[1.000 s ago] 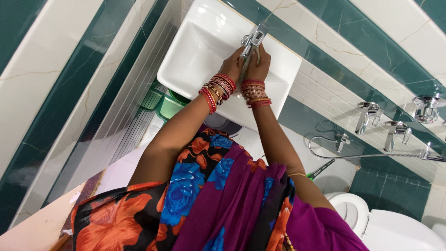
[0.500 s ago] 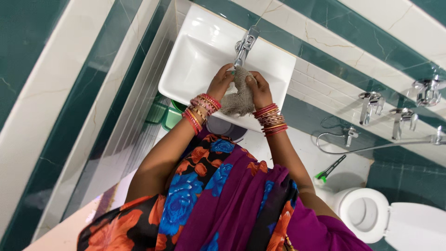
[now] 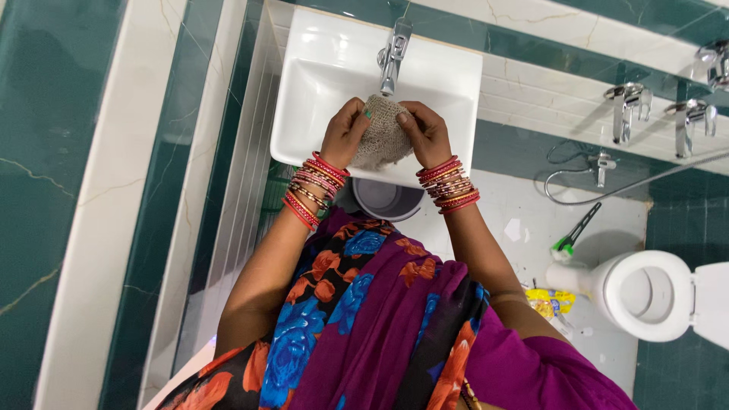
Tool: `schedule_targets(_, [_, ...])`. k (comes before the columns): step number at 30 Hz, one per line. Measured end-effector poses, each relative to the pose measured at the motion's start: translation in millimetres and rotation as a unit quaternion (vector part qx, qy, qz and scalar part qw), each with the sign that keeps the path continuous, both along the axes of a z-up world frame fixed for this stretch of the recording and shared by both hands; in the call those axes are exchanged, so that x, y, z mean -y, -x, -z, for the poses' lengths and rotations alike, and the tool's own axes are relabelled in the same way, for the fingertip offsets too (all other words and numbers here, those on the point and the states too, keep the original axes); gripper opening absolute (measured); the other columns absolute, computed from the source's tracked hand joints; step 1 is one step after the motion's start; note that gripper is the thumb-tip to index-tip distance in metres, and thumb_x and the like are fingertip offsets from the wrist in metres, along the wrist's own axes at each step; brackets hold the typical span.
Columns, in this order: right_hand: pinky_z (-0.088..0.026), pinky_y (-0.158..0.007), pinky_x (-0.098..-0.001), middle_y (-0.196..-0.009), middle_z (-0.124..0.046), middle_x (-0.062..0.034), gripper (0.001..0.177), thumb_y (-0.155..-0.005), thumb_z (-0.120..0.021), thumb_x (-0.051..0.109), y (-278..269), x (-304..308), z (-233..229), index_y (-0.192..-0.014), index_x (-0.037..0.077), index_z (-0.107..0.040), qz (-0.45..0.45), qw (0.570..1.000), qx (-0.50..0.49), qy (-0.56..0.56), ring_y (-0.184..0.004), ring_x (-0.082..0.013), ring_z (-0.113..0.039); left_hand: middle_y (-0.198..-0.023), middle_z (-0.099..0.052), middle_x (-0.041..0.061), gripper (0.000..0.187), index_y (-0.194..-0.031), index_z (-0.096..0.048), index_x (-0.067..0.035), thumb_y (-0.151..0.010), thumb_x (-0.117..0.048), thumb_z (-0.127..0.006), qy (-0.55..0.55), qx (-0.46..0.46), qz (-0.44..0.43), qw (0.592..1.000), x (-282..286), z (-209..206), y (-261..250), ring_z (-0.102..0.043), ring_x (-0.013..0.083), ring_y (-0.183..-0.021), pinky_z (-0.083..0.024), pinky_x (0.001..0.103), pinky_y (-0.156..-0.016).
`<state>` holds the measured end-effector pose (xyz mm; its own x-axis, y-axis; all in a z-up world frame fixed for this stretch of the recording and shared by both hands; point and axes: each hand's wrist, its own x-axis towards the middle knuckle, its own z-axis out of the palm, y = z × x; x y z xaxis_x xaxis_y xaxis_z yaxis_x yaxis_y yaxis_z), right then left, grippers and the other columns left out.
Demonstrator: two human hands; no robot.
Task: The person wipes the bathroom faucets and handles with a cloth.
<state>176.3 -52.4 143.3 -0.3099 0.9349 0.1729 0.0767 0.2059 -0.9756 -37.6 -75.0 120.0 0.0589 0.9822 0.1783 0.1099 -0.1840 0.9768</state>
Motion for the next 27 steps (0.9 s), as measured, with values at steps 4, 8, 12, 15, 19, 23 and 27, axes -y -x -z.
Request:
schedule_targets(4, [-0.058,-0.086,-0.0311,-0.101,-0.071,-0.0082,0.030,-0.104,-0.069,0.028,-0.7,9.9,13.7,-0.118,0.001,-0.066,-0.056,0.997,0.001,0.043,-0.093,-0.0143,-0.067,-0.077,-0.038,-0.002,0.022,-0.095,-0.048,-0.004,-0.110,-0.018,-0.055,-0.014,0.022,0.015,1.000,8.3,-10.1,4.8,-0.037,0.0070,-0.070,-0.036,0.025,-0.063])
schedule_targets(8, [-0.058,-0.093,-0.0314,-0.118,-0.067,-0.0060,0.049,-0.094,-0.073,0.023,-0.1,29.8,19.0,-0.133,0.006,-0.050,-0.166,0.979,-0.026,0.114,-0.106,-0.0129,-0.067,-0.079,-0.045,-0.003,0.015,-0.101,-0.053,-0.005,-0.109,-0.017,-0.055,-0.009,-0.018,0.060,0.998,21.2,-25.4,6.9,-0.041,0.0061,-0.072,-0.038,0.024,-0.064])
schedule_targets(12, [-0.059,-0.089,-0.0374,-0.113,-0.070,-0.0163,0.040,-0.098,-0.074,0.018,-6.3,40.8,16.1,-0.129,-0.005,-0.060,-0.105,0.971,-0.110,0.187,-0.098,-0.0228,-0.069,-0.087,-0.056,-0.001,0.025,-0.123,-0.053,-0.007,-0.103,-0.019,-0.061,0.059,0.027,0.121,0.991,27.1,-30.1,13.0,-0.052,0.0067,-0.080,-0.046,0.023,-0.071])
schedule_targets(15, [-0.060,-0.094,-0.0407,-0.119,-0.069,-0.0176,0.037,-0.103,-0.070,0.014,-8.0,43.2,5.1,-0.130,-0.005,-0.056,-0.096,0.909,-0.348,0.211,-0.105,-0.0262,-0.070,-0.108,-0.066,0.005,0.048,-0.134,-0.050,-0.002,-0.094,-0.021,-0.069,0.084,0.009,0.213,0.973,28.2,-17.7,19.2,-0.064,0.0112,-0.100,-0.054,0.026,-0.086])
schedule_targets(19, [-0.060,-0.095,-0.0377,-0.121,-0.069,-0.0143,0.037,-0.100,-0.062,0.015,-8.9,40.7,-9.5,-0.133,-0.002,-0.056,-0.064,0.899,-0.360,0.242,-0.108,-0.0232,-0.071,-0.117,-0.073,0.014,0.046,-0.131,-0.059,0.004,-0.100,-0.029,-0.067,0.148,-0.065,0.264,0.951,29.3,3.7,11.2,-0.068,0.0196,-0.107,-0.056,0.033,-0.094])
schedule_targets(23, [-0.058,-0.082,-0.0328,-0.107,-0.072,-0.0089,0.031,-0.105,-0.059,0.023,-10.6,23.4,16.2,-0.127,0.003,-0.067,-0.002,0.975,-0.086,0.205,-0.094,-0.0172,-0.068,-0.122,-0.069,0.018,0.046,-0.134,-0.056,0.003,-0.098,-0.026,-0.061,0.244,0.134,0.153,0.948,20.3,-2.1,15.7,-0.067,0.0256,-0.110,-0.055,0.038,-0.096])
schedule_targets(27, [-0.055,-0.073,-0.0276,-0.095,-0.072,-0.0035,0.026,-0.108,-0.055,0.023,-43.6,5.8,58.9,-0.120,0.009,-0.073,0.032,0.990,0.062,0.121,-0.081,-0.0128,-0.063,-0.127,-0.065,0.021,0.047,-0.139,-0.050,0.002,-0.098,-0.020,-0.055,0.215,0.268,-0.017,0.939,-5.5,-23.5,28.3,-0.064,0.0301,-0.116,-0.054,0.042,-0.101])
